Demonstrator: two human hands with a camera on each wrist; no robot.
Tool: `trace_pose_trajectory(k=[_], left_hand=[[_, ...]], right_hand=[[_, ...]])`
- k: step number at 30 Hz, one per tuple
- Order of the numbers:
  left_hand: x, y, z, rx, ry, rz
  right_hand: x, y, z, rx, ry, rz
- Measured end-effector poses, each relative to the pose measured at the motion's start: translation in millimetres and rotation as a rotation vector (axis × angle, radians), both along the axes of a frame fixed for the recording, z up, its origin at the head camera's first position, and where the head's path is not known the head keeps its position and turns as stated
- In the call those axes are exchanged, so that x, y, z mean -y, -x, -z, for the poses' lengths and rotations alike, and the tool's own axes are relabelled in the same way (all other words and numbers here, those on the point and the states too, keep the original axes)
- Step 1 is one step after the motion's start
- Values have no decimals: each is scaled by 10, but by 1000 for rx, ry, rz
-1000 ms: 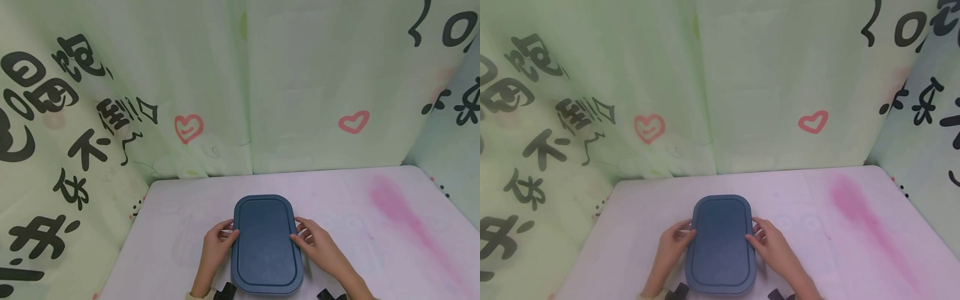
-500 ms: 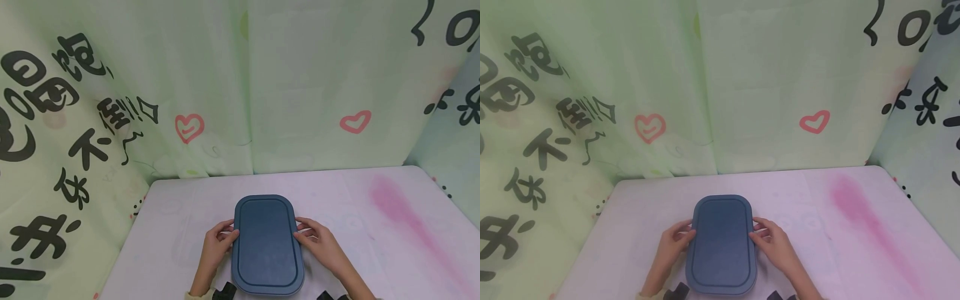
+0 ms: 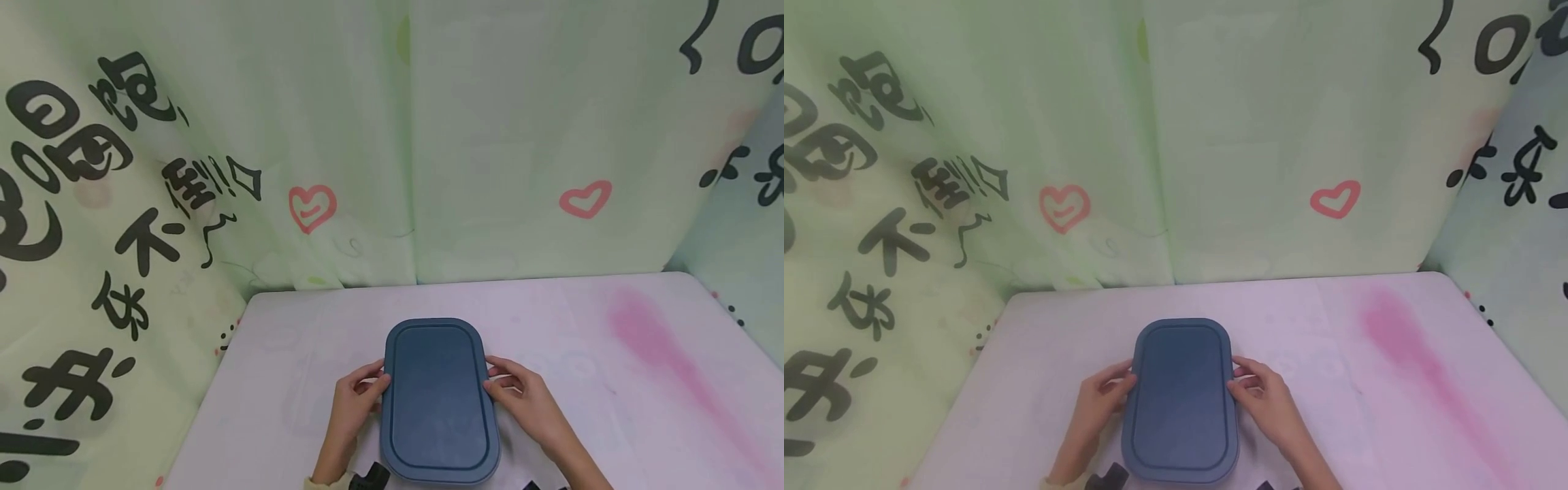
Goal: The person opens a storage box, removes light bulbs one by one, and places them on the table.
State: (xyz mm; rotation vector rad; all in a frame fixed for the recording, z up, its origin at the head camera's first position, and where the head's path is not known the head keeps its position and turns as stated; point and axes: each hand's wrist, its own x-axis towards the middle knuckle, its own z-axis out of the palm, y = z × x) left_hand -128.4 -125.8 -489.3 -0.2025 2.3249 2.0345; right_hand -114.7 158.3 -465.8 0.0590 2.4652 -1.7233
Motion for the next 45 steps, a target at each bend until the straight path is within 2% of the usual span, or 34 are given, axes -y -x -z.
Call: trace_pose_trajectory(k=[11,15,21,28,37,45], left_hand=[[-66,-46,-49,-16,7,-63],[-72,-50,-74,-30,3,-62],[-63,-51,-110,-15,-13,-58],[-41,-66,-184,-24,-12,-51],[26,-43,-199,-31,15,-42],[147,-72,-209,-38,35,-45]], right_hand=[[-1,-39,-66,-24,17,25],[-6,-39,-102,-27,22,27],[4,-35,-118,-10,29,15],[31,-31,-172,-23,-5,5],[72,-30,-223,-36,8,-30],[160,-35,-227,-55,1,-81]])
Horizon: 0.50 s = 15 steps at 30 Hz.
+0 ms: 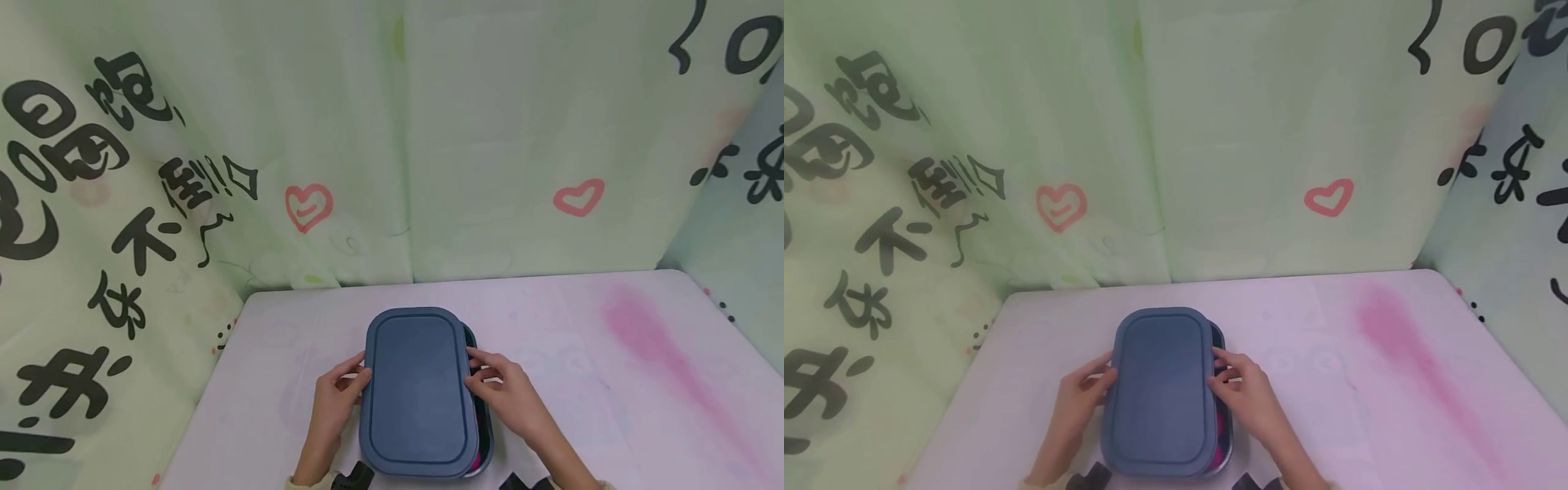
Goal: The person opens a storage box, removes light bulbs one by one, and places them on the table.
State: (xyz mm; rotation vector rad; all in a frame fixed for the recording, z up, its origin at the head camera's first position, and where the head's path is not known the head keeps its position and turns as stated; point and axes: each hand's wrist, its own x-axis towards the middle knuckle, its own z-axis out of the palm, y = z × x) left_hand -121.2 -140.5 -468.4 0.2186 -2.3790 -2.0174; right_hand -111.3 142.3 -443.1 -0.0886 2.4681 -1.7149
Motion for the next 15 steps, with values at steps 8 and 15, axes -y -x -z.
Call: trace_pose_trajectory(k=[8,15], left_hand=[[138,-33,-13,16,40,-17],[243,-53,-10,40,69,-35]], right_hand=[[143,15,21,-24,0,-10],[256,11,-15,-53,1,-33]])
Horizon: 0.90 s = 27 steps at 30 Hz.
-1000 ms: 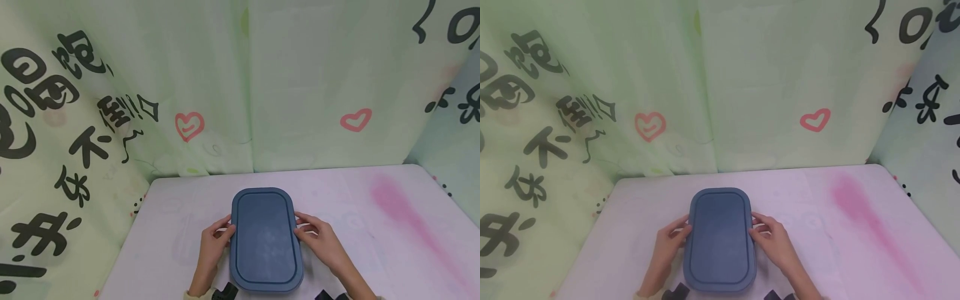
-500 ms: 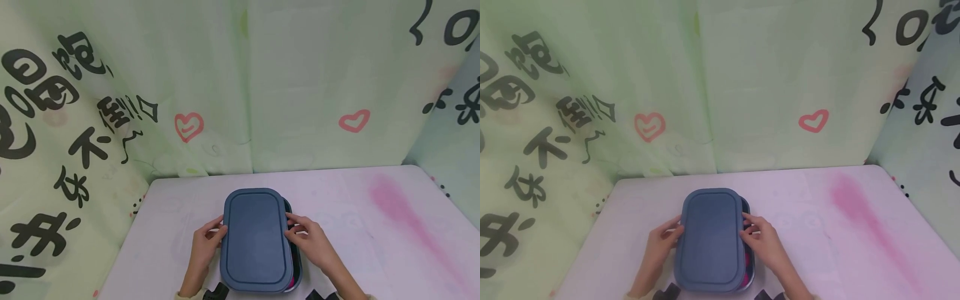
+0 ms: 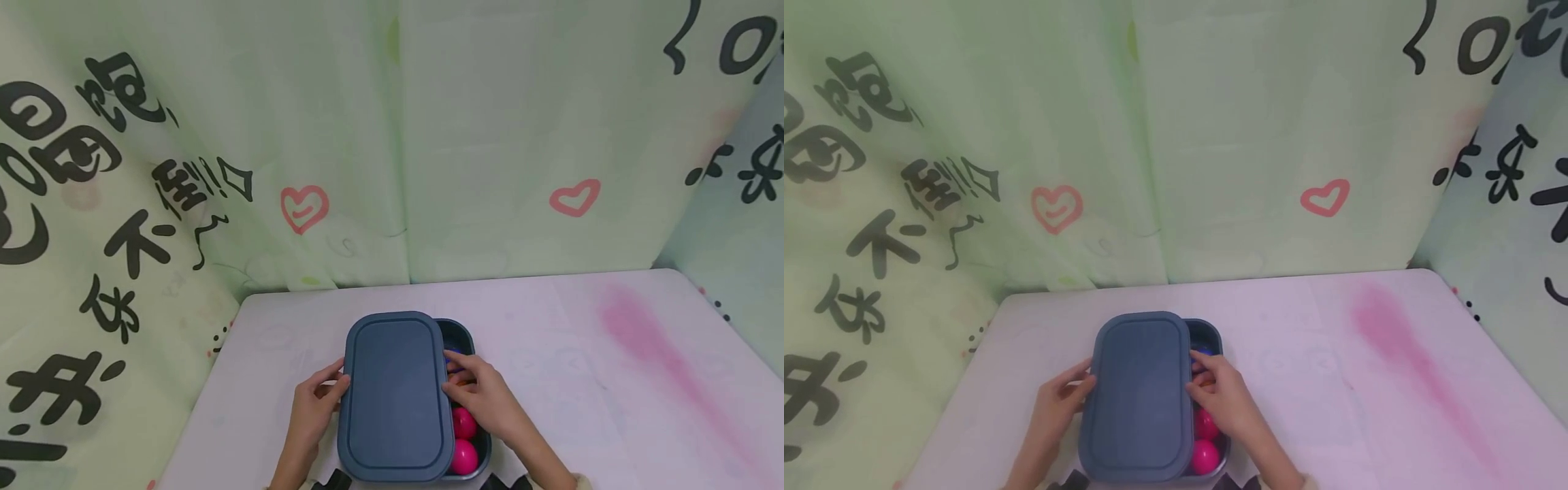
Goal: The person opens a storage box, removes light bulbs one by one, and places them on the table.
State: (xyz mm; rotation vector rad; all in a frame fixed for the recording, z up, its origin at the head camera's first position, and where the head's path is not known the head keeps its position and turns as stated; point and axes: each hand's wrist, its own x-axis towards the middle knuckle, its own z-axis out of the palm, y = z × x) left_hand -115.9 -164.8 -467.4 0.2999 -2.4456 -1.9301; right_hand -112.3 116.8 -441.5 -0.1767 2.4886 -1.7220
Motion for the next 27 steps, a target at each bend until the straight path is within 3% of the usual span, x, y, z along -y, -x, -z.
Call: trace_pose_trajectory(k=[27], left_hand=[[462,-54,-48,36,113,-41]], right_hand=[[433,52,-37,-81,-41,-145]])
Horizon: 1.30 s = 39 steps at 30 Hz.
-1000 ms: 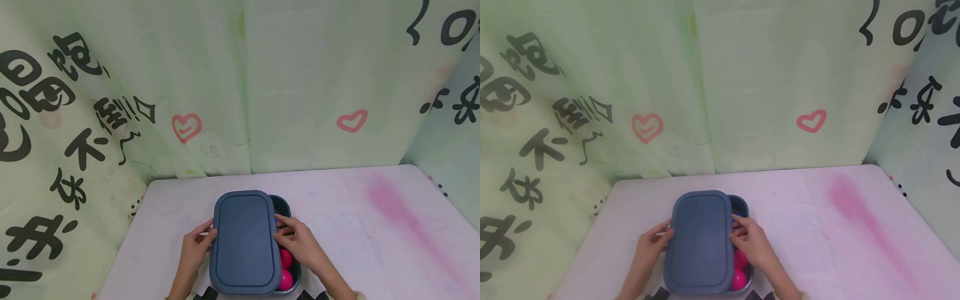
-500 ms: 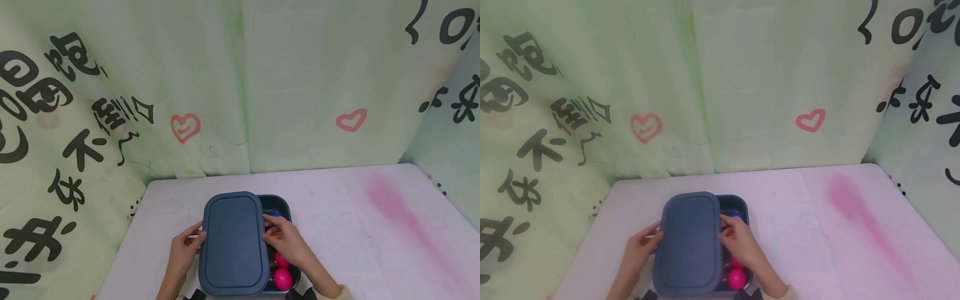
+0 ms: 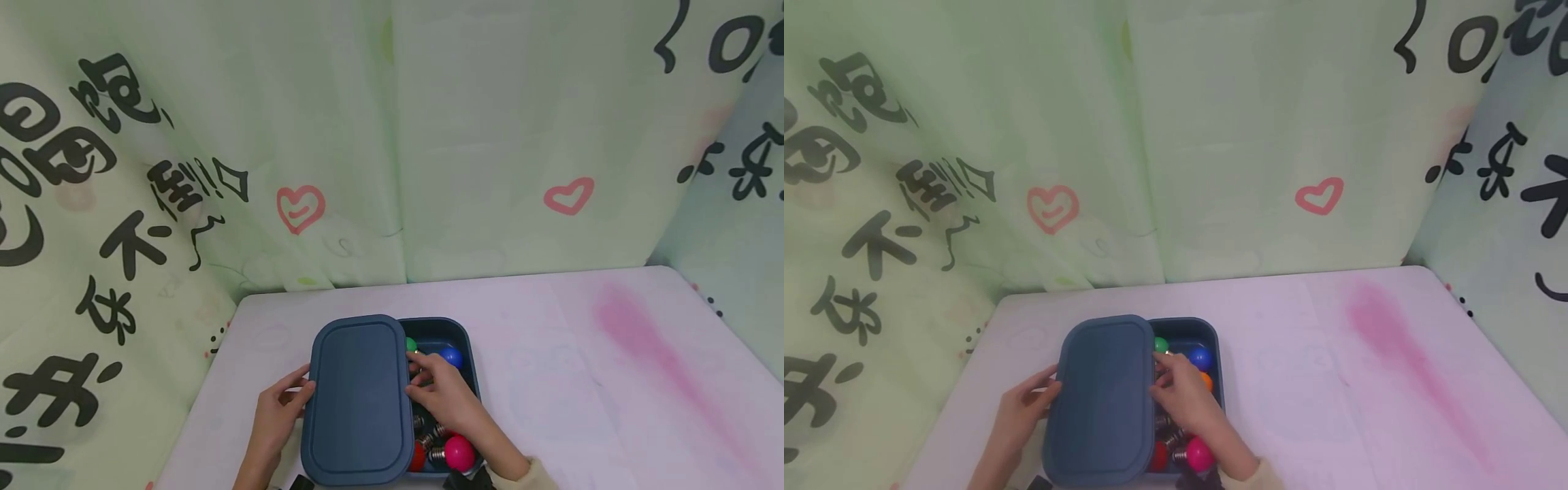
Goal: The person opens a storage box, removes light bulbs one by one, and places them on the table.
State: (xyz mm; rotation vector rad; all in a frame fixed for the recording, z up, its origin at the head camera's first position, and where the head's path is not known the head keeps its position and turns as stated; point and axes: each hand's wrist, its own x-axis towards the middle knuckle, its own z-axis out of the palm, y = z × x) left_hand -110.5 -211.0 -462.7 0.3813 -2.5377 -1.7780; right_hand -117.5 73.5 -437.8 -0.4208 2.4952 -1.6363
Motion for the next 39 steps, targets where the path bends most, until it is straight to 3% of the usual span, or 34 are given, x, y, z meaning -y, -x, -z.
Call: trace_pose_trajectory(k=[9,23,31,39], left_hand=[[136,-8,-61,13,57,14],[422,-25,-27,79,55,15],[523,-24,-50,97,82,7],[644,-37,-24,139,135,8]], right_hand=[[137,34,7,-1,-24,-38],[383,48,-22,22,-27,-71],[515,40,-47,-22,-58,-81],[646,54,-29,37,-67,-100]])
